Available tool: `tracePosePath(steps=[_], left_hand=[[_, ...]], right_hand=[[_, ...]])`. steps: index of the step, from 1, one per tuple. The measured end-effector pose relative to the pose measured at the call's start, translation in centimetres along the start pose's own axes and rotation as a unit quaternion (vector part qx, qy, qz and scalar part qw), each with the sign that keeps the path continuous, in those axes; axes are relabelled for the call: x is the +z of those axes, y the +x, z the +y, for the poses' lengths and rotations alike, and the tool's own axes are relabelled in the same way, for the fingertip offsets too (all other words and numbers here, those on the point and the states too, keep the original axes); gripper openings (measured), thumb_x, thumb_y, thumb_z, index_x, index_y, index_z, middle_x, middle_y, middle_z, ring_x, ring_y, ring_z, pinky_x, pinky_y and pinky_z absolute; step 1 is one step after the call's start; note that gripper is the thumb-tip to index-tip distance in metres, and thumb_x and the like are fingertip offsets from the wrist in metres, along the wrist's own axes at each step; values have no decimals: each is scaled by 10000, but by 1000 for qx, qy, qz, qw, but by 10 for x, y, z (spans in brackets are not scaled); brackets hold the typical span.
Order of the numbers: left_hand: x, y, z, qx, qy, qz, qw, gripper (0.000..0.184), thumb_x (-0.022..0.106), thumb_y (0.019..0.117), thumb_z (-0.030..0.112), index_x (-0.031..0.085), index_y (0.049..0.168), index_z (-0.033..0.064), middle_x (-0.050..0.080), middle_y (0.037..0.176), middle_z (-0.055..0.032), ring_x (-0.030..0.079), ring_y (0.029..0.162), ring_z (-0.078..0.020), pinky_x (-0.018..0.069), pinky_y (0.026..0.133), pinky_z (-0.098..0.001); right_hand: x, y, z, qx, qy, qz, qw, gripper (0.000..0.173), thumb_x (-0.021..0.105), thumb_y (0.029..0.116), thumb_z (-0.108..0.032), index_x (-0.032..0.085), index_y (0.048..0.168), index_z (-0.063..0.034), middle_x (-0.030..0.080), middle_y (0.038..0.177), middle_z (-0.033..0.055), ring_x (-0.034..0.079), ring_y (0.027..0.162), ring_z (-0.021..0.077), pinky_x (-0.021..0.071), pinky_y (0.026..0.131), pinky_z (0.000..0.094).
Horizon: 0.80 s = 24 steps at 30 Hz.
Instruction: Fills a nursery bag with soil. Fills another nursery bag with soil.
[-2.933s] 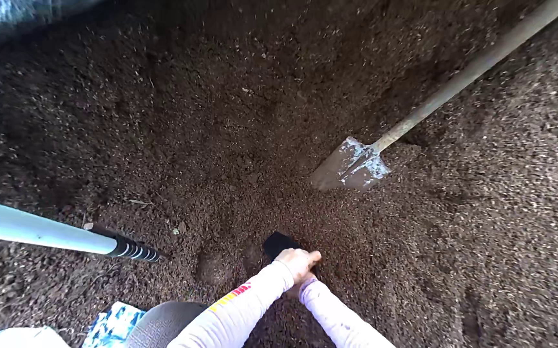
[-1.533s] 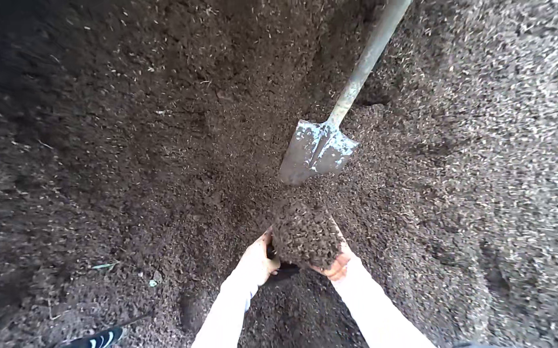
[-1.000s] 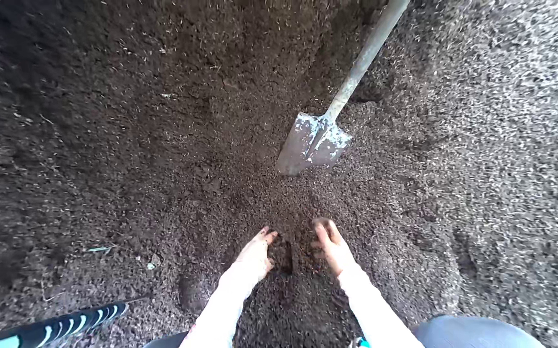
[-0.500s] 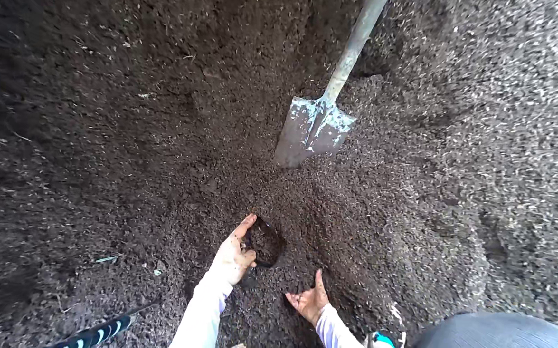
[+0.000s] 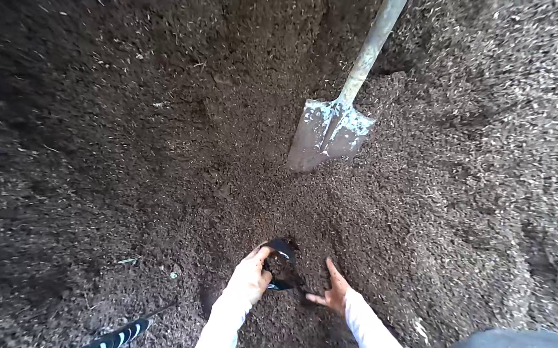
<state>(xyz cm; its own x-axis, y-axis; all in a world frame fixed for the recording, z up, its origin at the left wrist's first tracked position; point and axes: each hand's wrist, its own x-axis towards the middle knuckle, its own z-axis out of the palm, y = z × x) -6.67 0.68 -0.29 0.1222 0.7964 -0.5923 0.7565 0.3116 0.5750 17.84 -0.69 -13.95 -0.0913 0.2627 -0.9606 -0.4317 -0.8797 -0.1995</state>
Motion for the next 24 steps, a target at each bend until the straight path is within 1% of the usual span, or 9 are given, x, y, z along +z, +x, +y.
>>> tracePosePath(steps=[4, 6, 8, 10, 12, 15, 17, 20, 24], left_hand=[[3, 4, 14, 3, 39, -50, 998, 544, 521, 992, 122, 514, 1525, 229, 258, 1706, -2, 365, 1522, -211, 377, 1201, -484], [10, 9, 18, 5, 32, -33, 999, 549, 578, 987, 227, 496, 1529, 197, 312, 1686, 16, 406, 1496, -189, 387, 1194, -472], [16, 11, 24, 10, 6, -22, 1000, 596, 555, 971, 83, 454, 1554, 153, 346, 1671, 13, 433, 1479, -183, 378, 1206, -441], [13, 7, 30, 12, -10, -22, 1000, 615, 498, 974, -8, 443, 1566, 150, 342, 1673, 29, 437, 1476, -171, 366, 1212, -419], [8, -6, 28, 12, -50, -20, 998, 641, 490, 975, -31, 438, 1574, 191, 350, 1668, 41, 522, 1405, -168, 455, 1133, -421], [1, -35, 22, 25, -144, 1, 989, 658, 519, 938, -39, 489, 1543, 217, 408, 1634, 30, 653, 1215, -139, 588, 924, -379], [-1, -56, 20, 25, -225, 31, 974, 645, 531, 887, -47, 562, 1485, 193, 499, 1566, 19, 705, 1043, -92, 619, 761, -315], [-3, -74, 10, 38, -328, 66, 942, 656, 527, 831, -80, 589, 1449, 131, 527, 1544, 20, 713, 997, -38, 620, 670, -241], [-1, -63, -18, -20, -339, 87, 937, 708, 514, 834, -85, 525, 1507, 136, 523, 1545, -5, 710, 981, -65, 610, 674, -268]], right_hand=[[-19, -13, 46, 155, -200, -104, 962, 952, 235, 953, -818, 229, 1608, -127, 520, 1479, 249, 563, 1300, 434, 491, 1005, 647], [-16, -7, 87, 202, -202, -143, 948, 1023, 209, 944, -834, 199, 1612, -59, 432, 1543, 279, 498, 1372, 447, 448, 1069, 665], [-11, 12, 120, 210, -155, -140, 955, 1091, 121, 928, -852, 215, 1591, 9, 371, 1575, 300, 469, 1396, 446, 446, 1080, 643], [0, 24, 125, 181, -63, -106, 976, 1108, 106, 915, -867, 223, 1585, 8, 333, 1597, 298, 447, 1414, 442, 443, 1090, 621], [15, 20, 114, 127, 48, -74, 988, 1014, 161, 937, -846, 152, 1634, -110, 249, 1653, 251, 366, 1472, 431, 396, 1117, 651], [41, 15, 94, 26, 203, -39, 978, 865, 242, 937, -833, 247, 1605, -283, 386, 1599, 144, 432, 1422, 374, 431, 1047, 660], [44, 28, 89, -25, 242, -69, 967, 860, 196, 936, -839, 351, 1548, -256, 495, 1510, 118, 501, 1357, 325, 465, 1028, 633], [49, 25, 91, -32, 246, -87, 965, 912, 67, 933, -831, 363, 1538, -215, 520, 1477, 103, 521, 1322, 269, 481, 1018, 559], [67, 18, 79, -21, 309, 6, 951, 790, 184, 979, -787, 278, 1579, -283, 379, 1596, 72, 385, 1453, 294, 391, 1090, 631]])
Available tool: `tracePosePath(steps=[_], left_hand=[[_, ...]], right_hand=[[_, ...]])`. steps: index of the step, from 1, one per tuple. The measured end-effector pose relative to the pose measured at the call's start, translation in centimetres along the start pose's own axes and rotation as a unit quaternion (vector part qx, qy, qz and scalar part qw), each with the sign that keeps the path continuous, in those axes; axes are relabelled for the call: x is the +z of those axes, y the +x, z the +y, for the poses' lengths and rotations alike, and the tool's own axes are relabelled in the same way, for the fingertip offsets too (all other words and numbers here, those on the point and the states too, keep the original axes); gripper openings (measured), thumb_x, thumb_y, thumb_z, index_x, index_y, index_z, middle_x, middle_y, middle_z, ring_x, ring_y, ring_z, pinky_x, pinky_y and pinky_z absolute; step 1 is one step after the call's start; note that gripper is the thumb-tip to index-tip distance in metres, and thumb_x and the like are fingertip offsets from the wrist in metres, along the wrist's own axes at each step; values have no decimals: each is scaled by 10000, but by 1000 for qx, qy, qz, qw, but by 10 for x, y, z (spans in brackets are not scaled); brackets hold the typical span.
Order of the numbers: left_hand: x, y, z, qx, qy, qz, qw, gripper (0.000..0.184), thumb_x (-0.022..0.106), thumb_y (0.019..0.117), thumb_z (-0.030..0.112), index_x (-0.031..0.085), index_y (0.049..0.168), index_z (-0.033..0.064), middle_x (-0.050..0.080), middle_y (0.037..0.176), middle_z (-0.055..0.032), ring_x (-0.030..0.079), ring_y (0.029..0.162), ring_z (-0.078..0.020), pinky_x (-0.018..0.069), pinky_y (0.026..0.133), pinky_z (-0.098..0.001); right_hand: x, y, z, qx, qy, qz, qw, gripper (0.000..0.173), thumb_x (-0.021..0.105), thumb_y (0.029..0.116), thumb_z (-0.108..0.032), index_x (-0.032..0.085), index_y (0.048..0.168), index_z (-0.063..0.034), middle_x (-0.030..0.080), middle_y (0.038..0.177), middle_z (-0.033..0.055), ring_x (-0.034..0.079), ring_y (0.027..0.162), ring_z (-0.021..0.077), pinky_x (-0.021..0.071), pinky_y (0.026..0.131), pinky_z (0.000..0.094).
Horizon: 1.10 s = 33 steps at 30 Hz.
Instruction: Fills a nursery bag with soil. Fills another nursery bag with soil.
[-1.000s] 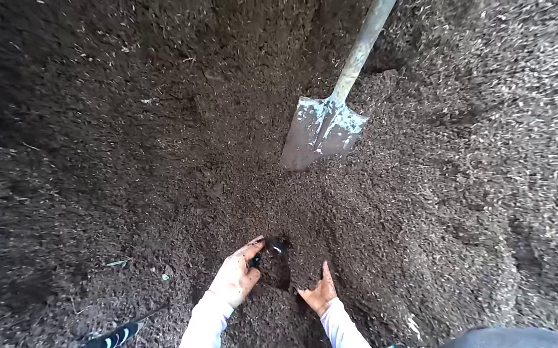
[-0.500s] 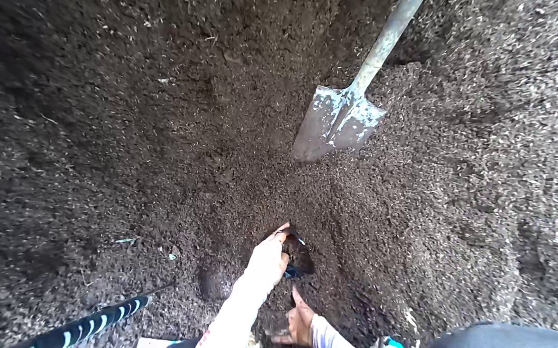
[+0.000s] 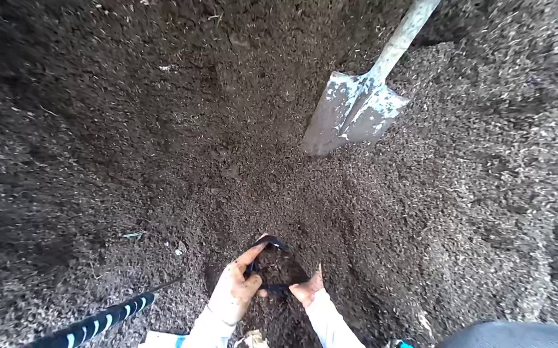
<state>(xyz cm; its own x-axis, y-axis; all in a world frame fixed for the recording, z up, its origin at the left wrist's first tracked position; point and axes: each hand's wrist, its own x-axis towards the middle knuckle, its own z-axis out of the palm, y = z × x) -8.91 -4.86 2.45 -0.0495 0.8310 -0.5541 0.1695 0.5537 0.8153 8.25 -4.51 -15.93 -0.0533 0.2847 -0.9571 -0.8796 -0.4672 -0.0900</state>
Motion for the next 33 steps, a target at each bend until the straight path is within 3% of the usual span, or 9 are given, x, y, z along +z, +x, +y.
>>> tracePosePath(steps=[6, 8, 9, 11, 16, 20, 24, 28, 33], left_hand=[[-17, 23, -30, -37, 45, 23, 998, 750, 508, 876, -88, 426, 1575, 171, 402, 1635, -20, 701, 982, -99, 593, 717, -301], [-20, 20, -30, -28, 85, 5, 996, 767, 548, 872, -66, 416, 1584, 186, 390, 1645, 2, 629, 1225, -85, 557, 935, -308], [-22, 19, -29, -19, 99, -15, 995, 788, 561, 865, -56, 386, 1598, 174, 356, 1664, 2, 501, 1401, -89, 451, 1116, -322], [-23, 18, -27, 1, 114, -34, 993, 809, 589, 842, -42, 372, 1601, 136, 342, 1670, -25, 376, 1503, -116, 329, 1225, -345], [-27, 29, -12, 21, 123, -47, 991, 757, 605, 875, -38, 382, 1588, 84, 289, 1691, -62, 304, 1545, -143, 265, 1263, -360], [-28, 38, 0, 16, 149, -71, 986, 758, 602, 892, -23, 354, 1600, 82, 241, 1708, -68, 282, 1557, -168, 272, 1259, -392], [-22, 42, 9, -5, 168, -83, 982, 758, 599, 934, -16, 317, 1622, 131, 212, 1719, -32, 436, 1475, -217, 454, 1122, -447], [-17, 38, 19, -21, 167, -72, 983, 763, 633, 947, 15, 301, 1626, 129, 403, 1623, -137, 561, 1353, -311, 494, 1063, -523], [-15, 19, 27, -29, 237, -41, 970, 652, 718, 897, 19, 440, 1483, -45, 571, 1400, -270, 566, 1313, -369, 431, 1116, -522]], right_hand=[[23, -6, 3, -66, 14, -9, 998, 744, 160, 1021, -727, 214, 1607, -272, 291, 1647, 73, 308, 1505, 289, 340, 1139, 628], [42, -7, -2, -97, 13, -66, 993, 726, 125, 1023, -711, 290, 1555, -245, 414, 1540, 77, 421, 1400, 262, 412, 1075, 593], [55, -4, -5, -118, 9, -92, 989, 725, 104, 1025, -698, 316, 1531, -225, 455, 1492, 86, 461, 1352, 257, 438, 1040, 586], [83, 7, -13, -144, 12, -115, 983, 739, 54, 1040, -663, 243, 1584, -201, 371, 1579, 104, 397, 1426, 263, 398, 1096, 588], [98, 27, -23, -168, -10, -127, 977, 682, 61, 1083, -568, 191, 1607, -151, 297, 1629, 126, 350, 1469, 262, 370, 1137, 556], [90, 9, -36, -165, -60, -190, 966, 636, 89, 1068, -592, 417, 1383, -148, 585, 1192, 82, 589, 1065, 202, 524, 857, 474], [97, -51, -52, -140, -84, -310, 937, 618, 112, 1062, -610, 566, 1107, -192, 708, 884, 8, 701, 818, 150, 601, 668, 394], [104, -107, -50, -83, -89, -409, 904, 586, 259, 1052, -603, 665, 1005, -183, 757, 864, 45, 744, 791, 186, 626, 656, 406], [109, -148, -26, -126, -240, -347, 898, 630, 92, 1088, -529, 584, 1122, -137, 724, 899, 44, 713, 817, 161, 606, 680, 366]])
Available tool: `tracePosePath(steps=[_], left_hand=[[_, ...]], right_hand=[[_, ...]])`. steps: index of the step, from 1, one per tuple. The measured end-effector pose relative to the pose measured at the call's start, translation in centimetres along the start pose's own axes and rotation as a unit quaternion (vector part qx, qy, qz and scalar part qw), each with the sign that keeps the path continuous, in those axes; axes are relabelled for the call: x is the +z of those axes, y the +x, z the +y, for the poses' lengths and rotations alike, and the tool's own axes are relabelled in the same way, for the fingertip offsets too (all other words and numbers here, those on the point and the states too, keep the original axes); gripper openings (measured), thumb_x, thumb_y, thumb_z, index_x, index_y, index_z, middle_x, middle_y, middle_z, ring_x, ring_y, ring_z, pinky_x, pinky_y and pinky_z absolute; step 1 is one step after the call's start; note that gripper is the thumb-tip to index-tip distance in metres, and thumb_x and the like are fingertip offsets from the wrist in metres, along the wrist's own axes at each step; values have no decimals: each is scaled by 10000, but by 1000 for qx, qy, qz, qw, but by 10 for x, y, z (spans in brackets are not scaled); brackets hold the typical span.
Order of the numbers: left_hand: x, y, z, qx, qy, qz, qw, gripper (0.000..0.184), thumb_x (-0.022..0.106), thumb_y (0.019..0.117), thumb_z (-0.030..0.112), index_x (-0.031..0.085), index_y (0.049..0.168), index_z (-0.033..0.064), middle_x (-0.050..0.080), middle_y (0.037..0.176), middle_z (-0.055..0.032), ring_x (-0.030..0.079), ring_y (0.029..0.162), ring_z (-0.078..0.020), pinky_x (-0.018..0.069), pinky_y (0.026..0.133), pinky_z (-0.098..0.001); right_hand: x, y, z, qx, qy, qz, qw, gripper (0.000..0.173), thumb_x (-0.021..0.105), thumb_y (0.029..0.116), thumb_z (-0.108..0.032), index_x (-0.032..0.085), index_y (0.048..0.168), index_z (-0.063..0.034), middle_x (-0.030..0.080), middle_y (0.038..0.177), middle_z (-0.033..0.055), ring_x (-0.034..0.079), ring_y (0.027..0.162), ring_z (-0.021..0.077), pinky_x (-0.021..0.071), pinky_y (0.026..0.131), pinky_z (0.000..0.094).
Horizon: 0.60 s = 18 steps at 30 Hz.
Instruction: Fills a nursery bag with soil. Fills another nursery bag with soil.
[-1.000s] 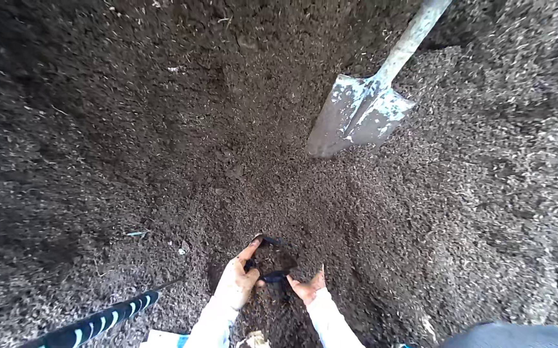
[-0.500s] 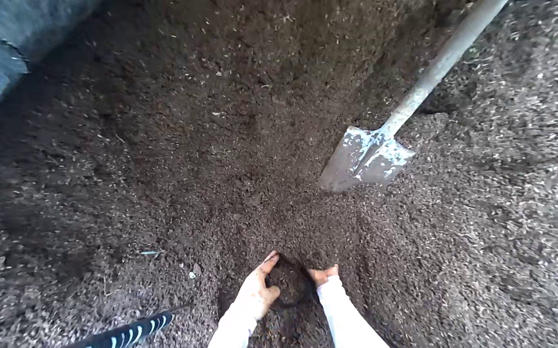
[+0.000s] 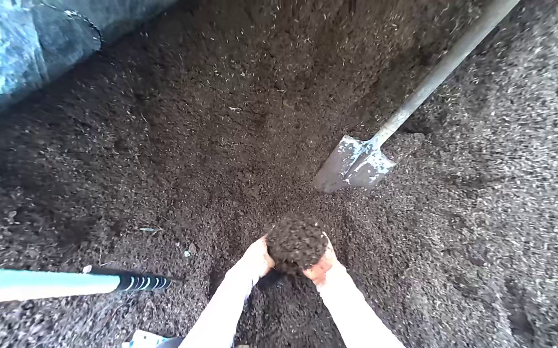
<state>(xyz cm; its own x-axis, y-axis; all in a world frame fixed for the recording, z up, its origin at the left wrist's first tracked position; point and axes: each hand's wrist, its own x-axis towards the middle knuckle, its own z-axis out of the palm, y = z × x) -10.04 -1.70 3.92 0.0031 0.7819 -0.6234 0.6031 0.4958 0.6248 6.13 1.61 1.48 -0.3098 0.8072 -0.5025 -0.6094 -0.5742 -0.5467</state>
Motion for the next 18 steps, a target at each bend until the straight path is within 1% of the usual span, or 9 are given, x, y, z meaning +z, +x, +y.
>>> tracePosePath(steps=[2, 4, 6, 8, 10, 12, 13, 15, 18], left_hand=[[2, -6, -5, -7, 25, 5, 1000, 644, 692, 910, 25, 417, 1484, -73, 517, 1461, -282, 500, 1389, -368, 377, 1169, -508], [7, -10, -13, 0, 18, 20, 1000, 654, 720, 916, 66, 423, 1482, -72, 496, 1483, -285, 482, 1406, -370, 365, 1182, -502], [10, -13, -21, 19, -2, 40, 999, 639, 725, 915, 72, 445, 1474, -64, 491, 1492, -282, 479, 1410, -370, 359, 1187, -505], [14, -16, -28, 38, -11, 56, 998, 711, 712, 910, 54, 392, 1540, -25, 440, 1564, -242, 438, 1457, -342, 325, 1216, -494], [17, -19, -33, 47, -5, 69, 997, 746, 677, 935, 70, 332, 1595, 30, 354, 1649, -160, 378, 1511, -277, 277, 1251, -455], [22, -22, -34, 40, -2, 84, 996, 658, 641, 984, 122, 369, 1576, 27, 356, 1651, -144, 377, 1513, -259, 273, 1253, -440], [25, -23, -33, 30, -6, 92, 995, 629, 633, 1002, 155, 387, 1568, 30, 385, 1634, -148, 394, 1503, -263, 283, 1249, -444], [34, -19, -34, 6, -26, 102, 994, 634, 635, 1004, 180, 389, 1575, 58, 436, 1598, -163, 442, 1470, -282, 325, 1226, -468], [41, -11, -35, -28, -76, 114, 990, 654, 613, 1000, 97, 344, 1595, 65, 474, 1542, -222, 617, 1278, -345, 513, 1063, -498]], right_hand=[[12, -5, 2, -17, -109, 31, 993, 584, 130, 1113, -476, 535, 1272, -87, 679, 1015, 79, 674, 908, 174, 578, 763, 386], [26, -11, 0, -31, -229, 61, 971, 493, 231, 1133, -375, 536, 1326, -39, 651, 1081, 113, 643, 933, 177, 548, 798, 377], [36, -20, -8, -30, -338, 36, 940, 432, 302, 1136, -276, 544, 1369, -5, 633, 1246, 150, 621, 1087, 199, 519, 937, 388], [36, -26, -19, -29, -437, -5, 899, 393, 395, 1117, -209, 513, 1429, -1, 562, 1415, 174, 553, 1274, 234, 469, 1041, 430], [18, -18, -27, -77, -577, -44, 812, 357, 470, 1077, -152, 569, 1384, 2, 542, 1451, 188, 515, 1349, 265, 454, 1092, 432], [-4, -7, -29, -71, -709, -45, 700, 425, 574, 1033, -216, 566, 1403, -8, 524, 1468, 234, 494, 1379, 346, 404, 1149, 467], [-12, -3, -26, -25, -739, -39, 673, 512, 617, 1023, -305, 531, 1437, -16, 525, 1464, 248, 518, 1358, 371, 420, 1134, 509], [-19, -1, -12, 64, -753, -30, 655, 632, 602, 1030, -404, 443, 1501, -13, 546, 1441, 261, 598, 1275, 383, 484, 1063, 548], [-7, -1, 2, 61, -799, -19, 598, 540, 513, 1068, -315, 456, 1500, 5, 546, 1465, 242, 529, 1375, 359, 396, 1153, 533]])
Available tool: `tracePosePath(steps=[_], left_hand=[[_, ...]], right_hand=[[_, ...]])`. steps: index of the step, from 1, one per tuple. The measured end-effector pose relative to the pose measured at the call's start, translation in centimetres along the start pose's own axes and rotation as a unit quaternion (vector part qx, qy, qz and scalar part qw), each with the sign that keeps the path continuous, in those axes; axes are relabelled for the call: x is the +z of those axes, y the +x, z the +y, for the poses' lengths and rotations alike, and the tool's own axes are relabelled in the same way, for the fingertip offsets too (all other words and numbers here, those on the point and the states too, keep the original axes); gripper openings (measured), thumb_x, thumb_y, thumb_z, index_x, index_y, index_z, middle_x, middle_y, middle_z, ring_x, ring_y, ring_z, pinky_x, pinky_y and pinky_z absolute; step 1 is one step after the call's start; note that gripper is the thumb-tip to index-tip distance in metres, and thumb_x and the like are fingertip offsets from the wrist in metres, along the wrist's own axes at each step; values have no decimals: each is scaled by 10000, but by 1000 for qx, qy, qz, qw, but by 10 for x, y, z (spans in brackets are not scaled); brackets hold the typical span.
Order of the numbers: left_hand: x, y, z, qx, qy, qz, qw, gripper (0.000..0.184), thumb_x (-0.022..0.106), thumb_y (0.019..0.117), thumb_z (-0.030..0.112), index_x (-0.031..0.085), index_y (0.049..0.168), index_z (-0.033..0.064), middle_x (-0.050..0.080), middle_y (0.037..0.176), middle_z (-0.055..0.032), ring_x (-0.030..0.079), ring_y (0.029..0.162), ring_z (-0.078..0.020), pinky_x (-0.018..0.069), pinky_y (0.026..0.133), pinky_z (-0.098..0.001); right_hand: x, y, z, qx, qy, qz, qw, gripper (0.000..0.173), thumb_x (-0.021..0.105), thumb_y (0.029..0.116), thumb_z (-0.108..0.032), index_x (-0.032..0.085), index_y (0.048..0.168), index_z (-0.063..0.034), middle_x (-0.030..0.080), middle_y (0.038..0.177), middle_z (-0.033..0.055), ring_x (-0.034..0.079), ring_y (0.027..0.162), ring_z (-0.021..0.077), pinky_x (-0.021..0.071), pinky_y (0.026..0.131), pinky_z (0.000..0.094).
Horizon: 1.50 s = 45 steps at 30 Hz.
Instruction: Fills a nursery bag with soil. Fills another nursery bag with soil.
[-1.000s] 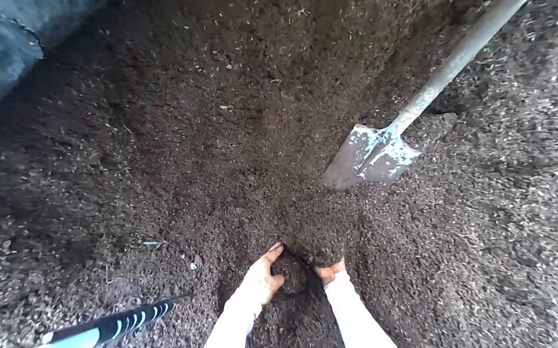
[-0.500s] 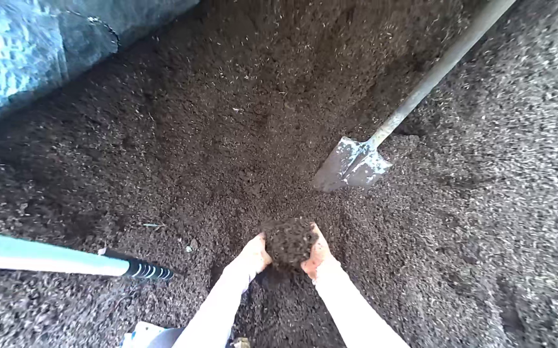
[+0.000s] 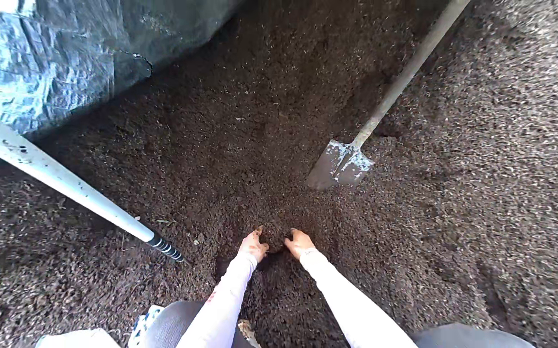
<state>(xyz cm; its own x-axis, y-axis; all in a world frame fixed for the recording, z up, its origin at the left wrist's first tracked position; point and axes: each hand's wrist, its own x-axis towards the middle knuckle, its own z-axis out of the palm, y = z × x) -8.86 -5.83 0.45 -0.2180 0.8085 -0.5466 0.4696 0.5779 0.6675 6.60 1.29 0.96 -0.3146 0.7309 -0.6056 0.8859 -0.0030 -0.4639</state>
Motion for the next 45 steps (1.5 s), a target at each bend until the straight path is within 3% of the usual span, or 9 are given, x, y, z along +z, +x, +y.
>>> tracePosePath(steps=[4, 12, 19, 25, 28, 32, 35, 39, 45], left_hand=[[-17, -20, 12, 20, -83, 36, 996, 642, 534, 1006, -4, 328, 1606, 93, 433, 1577, -206, 642, 1234, -331, 562, 986, -474], [-57, -90, 59, 156, -163, 138, 964, 646, 537, 963, -79, 427, 1568, 118, 601, 1416, -182, 724, 923, -276, 616, 776, -461], [0, 1, -11, 8, -73, 61, 995, 632, 493, 1027, 11, 357, 1612, 208, 535, 1500, -193, 693, 1116, -347, 568, 935, -517], [-48, -63, 33, 96, -167, 94, 977, 673, 489, 988, -85, 415, 1585, 216, 515, 1538, -113, 714, 886, -222, 591, 740, -405], [-45, -73, 33, 131, -221, 123, 959, 702, 501, 954, -128, 439, 1573, 198, 535, 1518, -106, 706, 807, -183, 593, 684, -367], [2, -22, -16, 42, -110, 62, 991, 696, 497, 1010, -25, 321, 1626, 247, 519, 1533, -151, 725, 1066, -316, 604, 902, -507], [-2, -11, -11, 9, -45, 25, 999, 690, 482, 1024, 3, 286, 1639, 249, 461, 1591, -116, 696, 1146, -310, 569, 962, -508], [-19, -13, -3, 46, 4, 39, 998, 638, 530, 1006, 6, 372, 1605, 161, 424, 1625, -68, 469, 1456, -250, 360, 1210, -474], [-19, -10, 7, 83, 100, 143, 981, 320, 540, 968, 137, 746, 1200, 212, 543, 1522, -32, 425, 1421, -383, 345, 1069, -644]], right_hand=[[-15, -22, -25, -50, -69, 32, 996, 443, 465, 1077, -254, 526, 1447, -20, 606, 1396, 223, 565, 1335, 361, 428, 1114, 545], [-60, -82, -41, -202, 25, 223, 953, 320, 579, 994, -232, 669, 1213, -15, 716, 974, 213, 700, 917, 396, 527, 782, 637], [2, 2, -17, -41, -24, 46, 998, 431, 441, 1091, -242, 530, 1448, -20, 607, 1385, 246, 572, 1319, 384, 423, 1111, 565], [-43, -48, -37, -163, 44, 156, 973, 259, 541, 1040, -228, 672, 1071, -7, 684, 891, 185, 681, 842, 344, 524, 771, 582], [-32, -52, -30, -206, 79, 226, 949, 223, 549, 1027, -210, 642, 1060, -10, 630, 796, 141, 629, 716, 291, 495, 645, 522], [16, -2, 4, -88, -21, 92, 992, 371, 473, 1074, -243, 575, 1341, -5, 694, 1156, 246, 680, 1108, 394, 518, 971, 584], [9, 17, 19, -101, 3, 17, 995, 430, 443, 1090, -290, 586, 1348, 23, 642, 1298, 250, 614, 1244, 361, 451, 1078, 540], [-43, 58, 43, -96, 88, 20, 991, 561, 450, 1091, -420, 494, 1486, -24, 522, 1500, 220, 478, 1421, 345, 350, 1197, 529], [-116, 173, 77, -3, -44, 170, 984, 545, 530, 1069, -329, 453, 1539, -64, 374, 1594, 271, 349, 1475, 472, 283, 1199, 611]])
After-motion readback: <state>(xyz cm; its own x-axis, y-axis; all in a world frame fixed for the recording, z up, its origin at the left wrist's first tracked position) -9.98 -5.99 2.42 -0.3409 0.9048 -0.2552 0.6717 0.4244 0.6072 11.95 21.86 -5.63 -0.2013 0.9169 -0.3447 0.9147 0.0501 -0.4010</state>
